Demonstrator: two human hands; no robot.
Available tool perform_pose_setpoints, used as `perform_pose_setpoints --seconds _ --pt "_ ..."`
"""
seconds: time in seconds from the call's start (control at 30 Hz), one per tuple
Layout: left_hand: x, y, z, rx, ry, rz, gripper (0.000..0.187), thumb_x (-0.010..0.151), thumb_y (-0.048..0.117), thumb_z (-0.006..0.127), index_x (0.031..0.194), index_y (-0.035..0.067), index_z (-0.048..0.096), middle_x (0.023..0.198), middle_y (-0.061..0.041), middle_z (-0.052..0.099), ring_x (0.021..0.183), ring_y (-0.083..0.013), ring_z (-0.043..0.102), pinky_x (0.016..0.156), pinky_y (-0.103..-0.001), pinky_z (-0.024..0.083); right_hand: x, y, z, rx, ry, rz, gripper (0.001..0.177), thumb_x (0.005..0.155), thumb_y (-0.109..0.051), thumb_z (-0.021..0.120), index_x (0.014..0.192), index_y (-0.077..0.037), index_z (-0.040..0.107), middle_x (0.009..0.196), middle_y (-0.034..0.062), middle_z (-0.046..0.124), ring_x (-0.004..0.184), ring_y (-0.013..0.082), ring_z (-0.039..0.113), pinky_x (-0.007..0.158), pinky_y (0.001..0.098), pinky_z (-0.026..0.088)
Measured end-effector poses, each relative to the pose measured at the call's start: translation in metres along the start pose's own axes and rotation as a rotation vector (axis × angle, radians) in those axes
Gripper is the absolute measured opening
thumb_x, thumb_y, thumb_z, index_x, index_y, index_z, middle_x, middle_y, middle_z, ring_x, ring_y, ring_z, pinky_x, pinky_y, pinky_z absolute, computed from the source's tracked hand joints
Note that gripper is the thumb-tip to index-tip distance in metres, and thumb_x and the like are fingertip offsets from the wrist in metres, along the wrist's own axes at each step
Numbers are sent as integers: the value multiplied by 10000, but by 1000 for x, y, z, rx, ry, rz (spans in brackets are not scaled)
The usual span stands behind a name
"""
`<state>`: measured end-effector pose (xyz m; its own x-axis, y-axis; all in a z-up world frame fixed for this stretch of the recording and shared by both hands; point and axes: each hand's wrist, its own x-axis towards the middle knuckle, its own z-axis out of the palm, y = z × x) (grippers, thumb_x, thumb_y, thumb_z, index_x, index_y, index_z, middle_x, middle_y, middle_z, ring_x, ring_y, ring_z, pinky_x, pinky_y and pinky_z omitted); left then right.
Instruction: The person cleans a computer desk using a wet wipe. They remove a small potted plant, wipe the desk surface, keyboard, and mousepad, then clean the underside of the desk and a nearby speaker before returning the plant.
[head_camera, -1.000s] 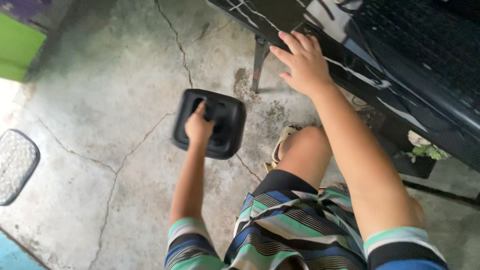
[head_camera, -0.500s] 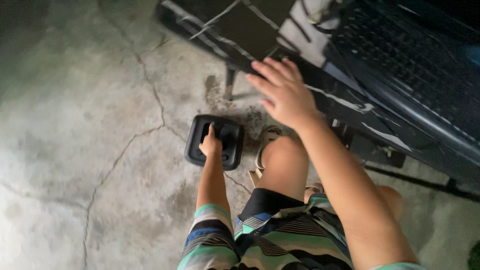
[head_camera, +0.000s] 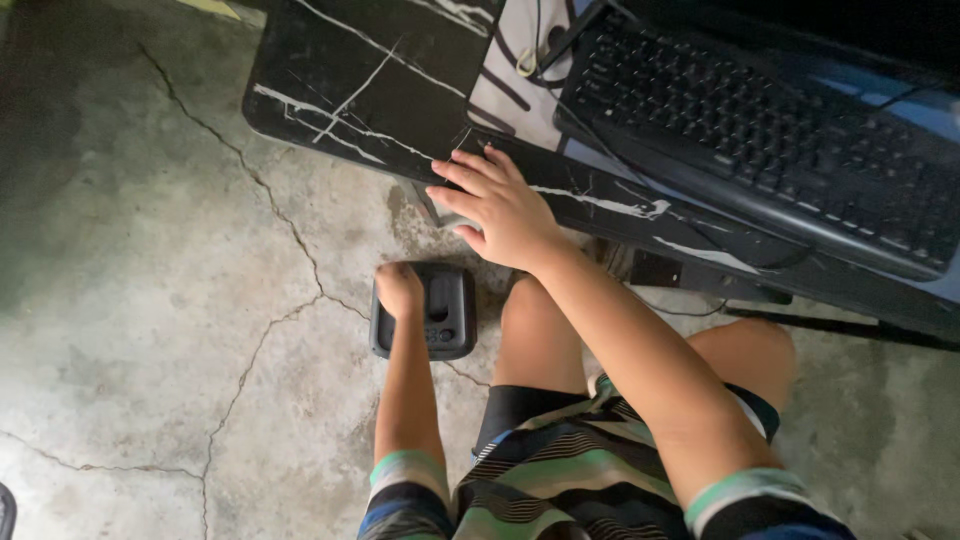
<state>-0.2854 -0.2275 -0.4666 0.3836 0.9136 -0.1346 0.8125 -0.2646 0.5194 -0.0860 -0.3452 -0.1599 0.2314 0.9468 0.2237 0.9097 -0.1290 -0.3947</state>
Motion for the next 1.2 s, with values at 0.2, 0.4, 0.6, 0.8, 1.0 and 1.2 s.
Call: perform_pose_setpoints --seconds 0.2,0.4,0.6,0.8,1.0,1.2 --pt "38 219 -166 -596 674 741 225 957 -79 671 1139 51 695 1117 -96 690 1070 -298 648 869 -369 541 -5 8 7 170 153 40 378 787 -79 769 1162 -89 725 1332 68 628 1307 285 544 1191 473 391" --pt "64 352 -156 -135 137 1122 182 870 46 634 1028 40 724 1110 -147 722 1027 -374 652 872 -451 528 -52 11 -21 407 496 200 233 837 9 744 1060 -56 721 1202 102 702 1146 315 663 968 395 546" --pt "67 355 -116 113 120 1035 143 914 48 583 909 43 726 937 -166 698 954 -379 671 797 -482 542 -153 37 -99 366 686 338 201 875 7 758 1064 -59 737 1153 100 719 1072 267 713 930 355 566" --pt "-82 388 -158 -382 -11 1235 131 858 18 722 971 58 775 930 -146 744 848 -339 695 772 -435 552 -231 51 -144 546 823 406 272 944 61 695 1202 -23 676 1215 86 664 1107 182 670 950 294 558" --pt "-203 433 -148 -677 -681 996 150 870 33 777 978 27 674 833 -61 749 732 -92 709 668 -243 566 -300 73 -144 876 815 528 257 974 75 678 1218 -1 646 1152 57 671 998 117 677 838 243 582" --pt "-246 452 -101 -729 -930 1020 113 902 -13 775 939 13 672 833 -36 714 763 -55 661 677 -228 542 -357 83 -132 799 906 502 155 966 90 669 1100 16 647 1089 46 638 938 116 674 827 254 578"
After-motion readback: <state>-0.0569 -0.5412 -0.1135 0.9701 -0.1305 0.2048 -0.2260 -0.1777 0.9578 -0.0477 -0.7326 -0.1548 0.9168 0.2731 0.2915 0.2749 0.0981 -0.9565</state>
